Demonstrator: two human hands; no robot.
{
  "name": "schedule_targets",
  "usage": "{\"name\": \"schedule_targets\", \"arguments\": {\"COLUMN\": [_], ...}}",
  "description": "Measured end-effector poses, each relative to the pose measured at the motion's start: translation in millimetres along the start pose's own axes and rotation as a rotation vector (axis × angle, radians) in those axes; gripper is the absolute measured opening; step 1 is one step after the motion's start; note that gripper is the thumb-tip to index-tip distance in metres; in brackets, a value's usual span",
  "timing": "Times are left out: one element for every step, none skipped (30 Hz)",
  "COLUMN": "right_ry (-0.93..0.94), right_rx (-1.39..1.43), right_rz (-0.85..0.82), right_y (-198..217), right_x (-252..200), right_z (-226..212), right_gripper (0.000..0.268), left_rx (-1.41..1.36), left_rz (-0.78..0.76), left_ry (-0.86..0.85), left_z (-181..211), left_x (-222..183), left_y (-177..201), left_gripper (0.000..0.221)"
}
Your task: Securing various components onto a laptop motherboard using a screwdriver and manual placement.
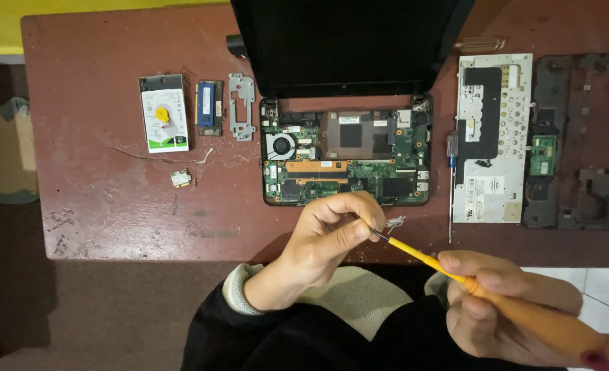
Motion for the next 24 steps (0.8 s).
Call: {"name": "schedule_targets", "arguments": {"right_ry": [0.000, 0.005, 0.009, 0.009, 0.006, 0.004, 0.004, 0.016, 0.028, 0.028, -0.056, -0.144, -0.145, -0.276, -0.415, -0.416, -0.282, -0.156, -0.157, -0.124, -0.091, -0.094, -0.075, -0.060], "right_rx": [-0.001, 0.022, 0.045, 0.046, 0.026, 0.007, 0.007, 0.026, 0.045, 0.044, 0.097, 0.150, 0.149, 0.340, 0.535, 0.533, 0.329, 0.130, 0.128, 0.076, 0.025, 0.022, 0.183, 0.346], "right_rz": [-0.002, -0.080, -0.157, -0.160, -0.102, -0.044, -0.047, -0.078, -0.108, -0.110, -0.229, -0.346, -0.348, -0.441, -0.527, -0.528, -0.427, -0.320, -0.322, -0.274, -0.227, -0.230, -0.350, -0.471], "right_y": [6.2, 7.1, 7.9, 2.2, 0.6, -1.0, 0.1, -0.6, -1.2, 8.8, 10.4, 12.4, 19.7, 19.1, 18.6, 5.8, 2.1, -1.9, -7.5, -9.4, -11.6, -6.3, -9.7, -12.1], "right_x": [0.1, 0.1, -0.2, -0.2, 0.5, 1.1, 1.8, 2.0, 2.1, 1.2, -1.3, -5.4, -4.9, -9.2, -14.8, -15.9, -10.7, -6.9, -6.7, -5.0, -3.6, 1.8, 4.8, 6.7], "right_z": [4.7, 9.0, 13.2, 10.1, 7.2, 4.4, 5.8, 6.2, 6.7, 5.3, 9.3, 12.8, 11.4, 14.6, 16.1, 13.4, 8.3, 1.1, 3.2, 3.6, 4.0, 13.4, 19.3, 23.9], "right_gripper": [0.020, 0.020, 0.021, 0.021, 0.021, 0.021, 0.021, 0.021, 0.021, 0.021, 0.029, 0.040, 0.040, 0.046, 0.052, 0.052, 0.042, 0.032, 0.032, 0.026, 0.020, 0.020, 0.030, 0.041], "left_rx": [-0.002, 0.060, 0.121, 0.119, 0.125, 0.130, 0.129, 0.131, 0.134, 0.133, 0.162, 0.192, 0.190, 0.225, 0.260, 0.258, 0.283, 0.307, 0.305, 0.346, 0.387, 0.383, 0.433, 0.482], "left_rz": [0.001, 0.012, 0.022, 0.024, 0.017, 0.009, 0.011, 0.015, 0.018, 0.018, 0.019, 0.021, 0.023, 0.025, 0.027, 0.028, 0.032, 0.036, 0.036, 0.057, 0.077, 0.080, 0.081, 0.083], "left_ry": [-0.001, -0.013, -0.024, -0.026, -0.029, -0.032, -0.034, -0.041, -0.047, -0.049, -0.059, -0.069, -0.070, -0.078, -0.087, -0.088, -0.111, -0.134, -0.134, -0.175, -0.216, -0.216, -0.235, -0.253], "left_z": [2.1, 4.9, 7.9, 8.9, 10.1, 11.4, 11.3, 11.4, 11.4, 12.2, 13.6, 14.8, 15.4, 16.5, 17.6, 17.2, 18.4, 19.8, 19.1, 21.3, 23.5, 23.1, 23.9, 24.2], "left_x": [-0.1, -0.3, -0.5, -0.6, -0.7, -0.6, -1.0, -1.6, -2.2, -2.3, -2.5, -2.9, -3.6, -4.4, -5.2, -5.8, -6.5, -7.3, -7.4, -8.2, -9.1, -10.3, -11.9, -13.9], "left_y": [-0.2, 0.0, 0.3, 0.3, -0.4, -1.1, 0.2, 1.5, 2.8, 3.9, 4.9, 5.8, 6.7, 7.5, 8.3, 9.1, 9.8, 10.5, 11.9, 13.8, 15.8, 18.7, 20.9, 23.2], "left_gripper": [0.005, 0.005, 0.006, 0.006, 0.006, 0.006, 0.006, 0.006, 0.006, 0.006, 0.006, 0.007, 0.007, 0.007, 0.007, 0.007, 0.007, 0.006, 0.006, 0.006, 0.006, 0.006, 0.013, 0.021]}}
Point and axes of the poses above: each hand's wrist, its own x-axis towards the middle knuckle, its own y-axis out of the back of the hand, z = x × y, the point moved 7 cm from there along x, towards the middle knuckle, and after that the axes turned 2 degrees about y, right-handed, at the moved point
